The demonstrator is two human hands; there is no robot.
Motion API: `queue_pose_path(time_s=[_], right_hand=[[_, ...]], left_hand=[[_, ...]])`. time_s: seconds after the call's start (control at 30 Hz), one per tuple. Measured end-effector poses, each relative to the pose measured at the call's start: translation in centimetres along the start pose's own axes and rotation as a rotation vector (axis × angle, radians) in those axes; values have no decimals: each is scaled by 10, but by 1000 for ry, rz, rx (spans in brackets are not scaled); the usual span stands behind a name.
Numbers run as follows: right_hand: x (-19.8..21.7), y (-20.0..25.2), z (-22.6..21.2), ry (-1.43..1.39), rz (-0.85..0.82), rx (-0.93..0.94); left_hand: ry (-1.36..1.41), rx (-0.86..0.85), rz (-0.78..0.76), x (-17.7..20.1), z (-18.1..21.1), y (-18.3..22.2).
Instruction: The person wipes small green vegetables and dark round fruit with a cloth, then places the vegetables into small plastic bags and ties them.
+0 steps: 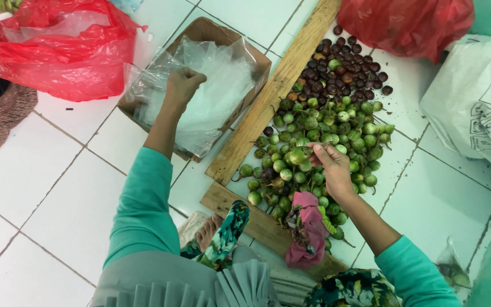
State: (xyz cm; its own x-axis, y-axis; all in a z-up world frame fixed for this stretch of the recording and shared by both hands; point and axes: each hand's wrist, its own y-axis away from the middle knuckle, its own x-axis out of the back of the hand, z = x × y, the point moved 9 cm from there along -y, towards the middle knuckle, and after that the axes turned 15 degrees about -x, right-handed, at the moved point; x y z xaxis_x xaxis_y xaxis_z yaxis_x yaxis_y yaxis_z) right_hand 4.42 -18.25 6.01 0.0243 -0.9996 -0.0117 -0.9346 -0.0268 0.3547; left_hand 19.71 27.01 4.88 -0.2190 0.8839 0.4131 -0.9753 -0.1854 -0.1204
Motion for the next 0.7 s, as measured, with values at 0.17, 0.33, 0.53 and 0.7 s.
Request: queue_pose_path(time_s=[0.17,0.33,0.53,0.7], right_hand=[[2,15,-44,-89,-1,51],[17,23,-74,-224,-43,156],[-8,75,-148,91,-166,380],[-42,102,-157,551,-323,604]], left_hand=[[285,-72,-209,-68,143,40],[439,-175,-311,-137,181,62],[490,-222,-486,-177,234,106],[486,-241,-634,-189,261,125]])
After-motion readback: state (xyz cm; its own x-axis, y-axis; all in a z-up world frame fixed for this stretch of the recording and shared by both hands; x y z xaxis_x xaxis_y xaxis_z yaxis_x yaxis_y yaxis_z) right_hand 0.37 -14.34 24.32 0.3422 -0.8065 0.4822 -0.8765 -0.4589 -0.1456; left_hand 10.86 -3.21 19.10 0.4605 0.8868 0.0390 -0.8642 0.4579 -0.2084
